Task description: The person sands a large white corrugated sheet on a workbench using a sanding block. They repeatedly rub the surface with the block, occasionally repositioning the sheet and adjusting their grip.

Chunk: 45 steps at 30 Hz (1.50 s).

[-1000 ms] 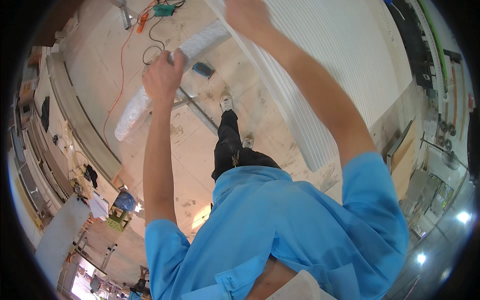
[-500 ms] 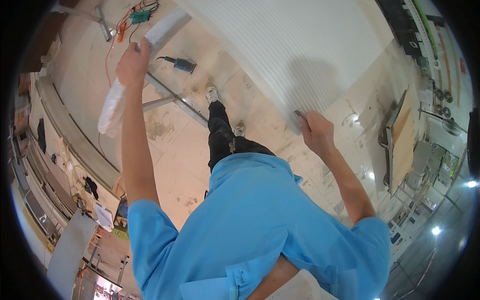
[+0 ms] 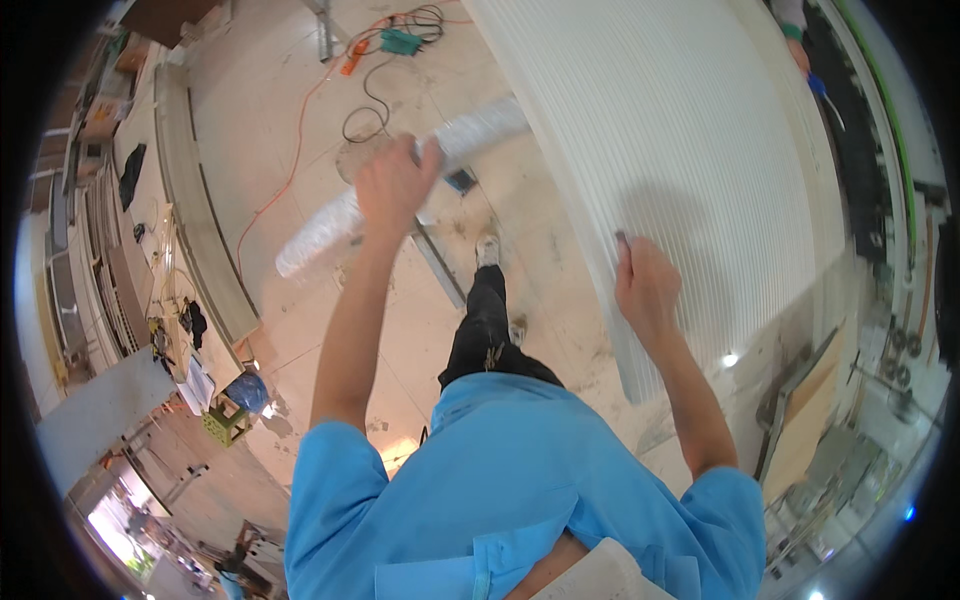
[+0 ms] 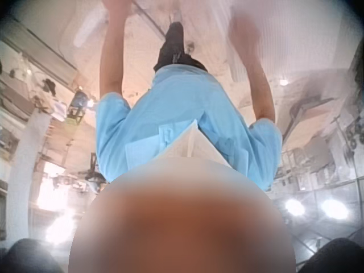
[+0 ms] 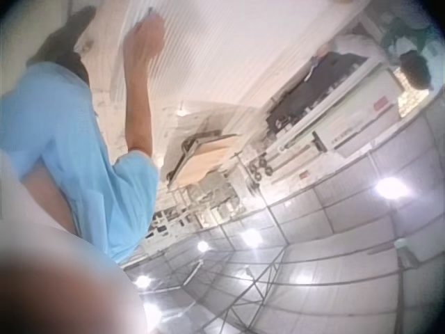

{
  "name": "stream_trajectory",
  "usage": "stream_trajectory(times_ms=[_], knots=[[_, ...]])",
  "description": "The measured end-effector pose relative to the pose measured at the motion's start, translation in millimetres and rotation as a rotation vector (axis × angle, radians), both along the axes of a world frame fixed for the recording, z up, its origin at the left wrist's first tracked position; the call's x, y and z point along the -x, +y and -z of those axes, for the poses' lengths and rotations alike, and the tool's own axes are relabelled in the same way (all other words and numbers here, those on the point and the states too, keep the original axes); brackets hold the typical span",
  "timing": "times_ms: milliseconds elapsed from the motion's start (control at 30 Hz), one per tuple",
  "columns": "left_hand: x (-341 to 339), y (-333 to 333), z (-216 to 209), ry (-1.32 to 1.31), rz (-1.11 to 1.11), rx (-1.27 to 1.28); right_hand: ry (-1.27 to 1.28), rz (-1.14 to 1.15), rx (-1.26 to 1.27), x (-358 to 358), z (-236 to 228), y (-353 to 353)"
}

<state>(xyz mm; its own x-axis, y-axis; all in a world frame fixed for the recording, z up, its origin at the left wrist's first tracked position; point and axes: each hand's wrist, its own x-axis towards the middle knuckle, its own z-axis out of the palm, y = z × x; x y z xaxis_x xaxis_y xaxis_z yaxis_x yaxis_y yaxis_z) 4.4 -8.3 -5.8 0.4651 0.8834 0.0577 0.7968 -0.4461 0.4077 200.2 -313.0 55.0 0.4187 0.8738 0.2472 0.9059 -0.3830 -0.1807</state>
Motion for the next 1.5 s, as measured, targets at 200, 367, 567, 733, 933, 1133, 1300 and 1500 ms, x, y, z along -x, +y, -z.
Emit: stream_trajectory(times_ms=[200,367,567,733,933,1133,1300,1500], knots=[[-1,-4,-1,-0.095,0.052,-0.119,-0.049,-0.071,0.015,-100,21,315],[1,-5,-11,-0.057,0.061,-0.043,-0.155,-0.167,-0.075,-167,20,583],[1,-7,-9,-0.05,0.031,-0.041,-0.078,-0.19,-0.249,-184,23,657],[5,-7,7,-0.024,0.01,-0.076,-0.08,-0.188,-0.088,-141,20,505],[6,0,9,0.038,-0.016,-0.177,0.06,-0.115,0.06,-55,22,136],[3,2,5,0.042,-0.031,-0.091,0.058,0.012,0.054,53,-20,-182],[0,0,8,0.044,-0.056,-0.104,0.049,0.003,0.097,47,-12,-177],[-3,2,8,0.026,-0.052,-0.107,-0.021,-0.126,-0.05,-48,34,104]])
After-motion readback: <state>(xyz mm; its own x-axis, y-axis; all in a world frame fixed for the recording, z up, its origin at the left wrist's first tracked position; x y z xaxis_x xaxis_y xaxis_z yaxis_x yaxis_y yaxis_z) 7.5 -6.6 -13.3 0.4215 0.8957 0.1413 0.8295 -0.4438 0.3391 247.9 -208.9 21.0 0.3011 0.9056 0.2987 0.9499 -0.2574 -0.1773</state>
